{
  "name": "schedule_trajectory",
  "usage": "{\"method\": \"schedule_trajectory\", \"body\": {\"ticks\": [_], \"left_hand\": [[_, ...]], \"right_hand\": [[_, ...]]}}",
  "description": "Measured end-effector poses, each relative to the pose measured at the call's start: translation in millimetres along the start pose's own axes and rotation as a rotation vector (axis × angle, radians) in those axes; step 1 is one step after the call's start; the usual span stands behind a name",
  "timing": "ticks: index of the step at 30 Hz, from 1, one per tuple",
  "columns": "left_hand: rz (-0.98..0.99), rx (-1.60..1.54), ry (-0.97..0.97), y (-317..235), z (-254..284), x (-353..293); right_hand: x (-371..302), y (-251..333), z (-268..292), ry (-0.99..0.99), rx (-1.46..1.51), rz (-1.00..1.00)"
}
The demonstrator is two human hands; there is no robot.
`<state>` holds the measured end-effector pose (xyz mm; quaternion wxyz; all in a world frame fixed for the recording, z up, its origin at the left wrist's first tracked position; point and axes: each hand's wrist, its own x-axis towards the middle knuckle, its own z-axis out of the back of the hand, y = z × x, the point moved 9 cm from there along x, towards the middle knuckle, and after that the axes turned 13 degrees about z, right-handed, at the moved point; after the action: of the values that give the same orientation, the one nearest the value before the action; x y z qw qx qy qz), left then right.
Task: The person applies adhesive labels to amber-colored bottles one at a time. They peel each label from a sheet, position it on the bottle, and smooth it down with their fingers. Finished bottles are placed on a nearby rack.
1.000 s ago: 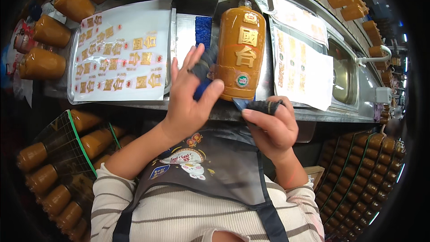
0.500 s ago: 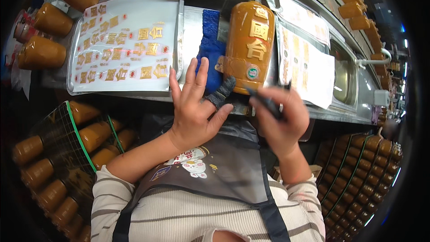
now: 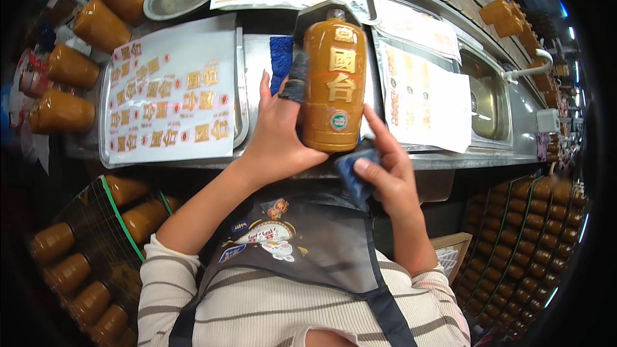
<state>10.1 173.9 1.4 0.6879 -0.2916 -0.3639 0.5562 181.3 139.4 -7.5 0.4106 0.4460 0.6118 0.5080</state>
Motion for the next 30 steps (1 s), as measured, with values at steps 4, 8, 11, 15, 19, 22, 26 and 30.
{"method": "schedule_trajectory", "body": {"ticks": [4,8,11,15,19,22,26,30], "left_hand": [[0.095,-0.249,-0.032,-4,17,0],[-0.051,0.033,-0.057,-46,38,8],[-0.193,0.319,-0.122,-53,16,2],[-0.120,0.124,-0.090,-38,11,-11],[0.231,-0.342,0.013,-6,9,0],[0.367,-0.639,0.040,3,-8,5],[0.330,-0.701,0.012,0,-6,6],[0.324,-0.684,0.053,4,-6,5]], "right_hand": [[-11,-20,-22,0.004,0.406,-0.265],[-35,-44,-61,0.298,0.523,-0.626],[-34,-24,-67,0.557,0.398,-0.517],[-8,19,-14,0.334,0.020,-0.081],[0,27,35,-0.305,-0.169,0.201],[5,23,41,-0.460,-0.343,0.336],[4,18,35,-0.475,-0.407,0.350],[4,20,30,-0.474,-0.457,0.401]]}}
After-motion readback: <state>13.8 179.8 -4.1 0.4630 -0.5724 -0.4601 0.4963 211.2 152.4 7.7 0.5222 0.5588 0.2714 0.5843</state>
